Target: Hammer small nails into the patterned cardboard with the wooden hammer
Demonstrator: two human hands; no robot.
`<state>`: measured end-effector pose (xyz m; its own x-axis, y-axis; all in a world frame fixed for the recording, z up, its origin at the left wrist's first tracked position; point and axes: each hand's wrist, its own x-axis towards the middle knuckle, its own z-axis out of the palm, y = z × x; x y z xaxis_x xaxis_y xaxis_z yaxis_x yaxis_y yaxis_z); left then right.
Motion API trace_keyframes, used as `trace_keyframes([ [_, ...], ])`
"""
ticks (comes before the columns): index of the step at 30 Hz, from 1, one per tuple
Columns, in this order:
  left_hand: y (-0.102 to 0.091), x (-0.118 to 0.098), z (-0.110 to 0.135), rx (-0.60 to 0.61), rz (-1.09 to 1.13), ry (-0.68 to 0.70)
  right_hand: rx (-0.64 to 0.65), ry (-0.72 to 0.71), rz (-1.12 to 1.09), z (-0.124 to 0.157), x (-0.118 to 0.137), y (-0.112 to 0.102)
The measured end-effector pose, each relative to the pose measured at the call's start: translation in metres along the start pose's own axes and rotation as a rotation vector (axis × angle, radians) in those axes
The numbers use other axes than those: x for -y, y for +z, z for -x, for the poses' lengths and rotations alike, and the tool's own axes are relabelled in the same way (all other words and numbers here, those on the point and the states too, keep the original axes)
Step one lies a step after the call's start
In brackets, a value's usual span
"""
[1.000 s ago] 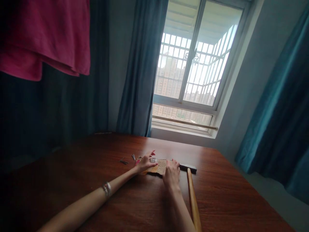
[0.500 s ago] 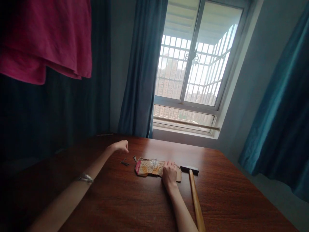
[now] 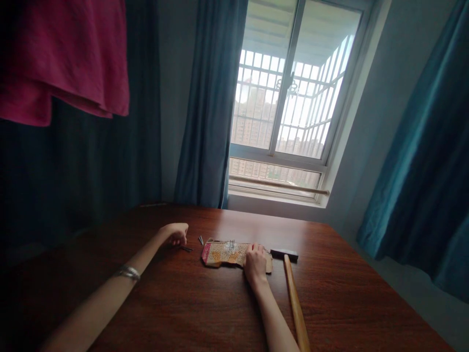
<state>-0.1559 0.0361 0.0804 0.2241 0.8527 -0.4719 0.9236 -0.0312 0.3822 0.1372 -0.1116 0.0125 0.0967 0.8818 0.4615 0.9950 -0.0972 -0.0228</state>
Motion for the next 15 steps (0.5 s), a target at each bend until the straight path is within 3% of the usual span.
trace_keyframes([
  [10,0.007,0.005,-0.015,-0.097,-0.058,0.025,-0.038,0.039,-0.093,0.0,-0.002,-0.001],
  [15,-0.004,-0.005,-0.01,-0.306,-0.056,0.215,-0.12,0.081,-0.277,0.001,0.001,-0.007],
])
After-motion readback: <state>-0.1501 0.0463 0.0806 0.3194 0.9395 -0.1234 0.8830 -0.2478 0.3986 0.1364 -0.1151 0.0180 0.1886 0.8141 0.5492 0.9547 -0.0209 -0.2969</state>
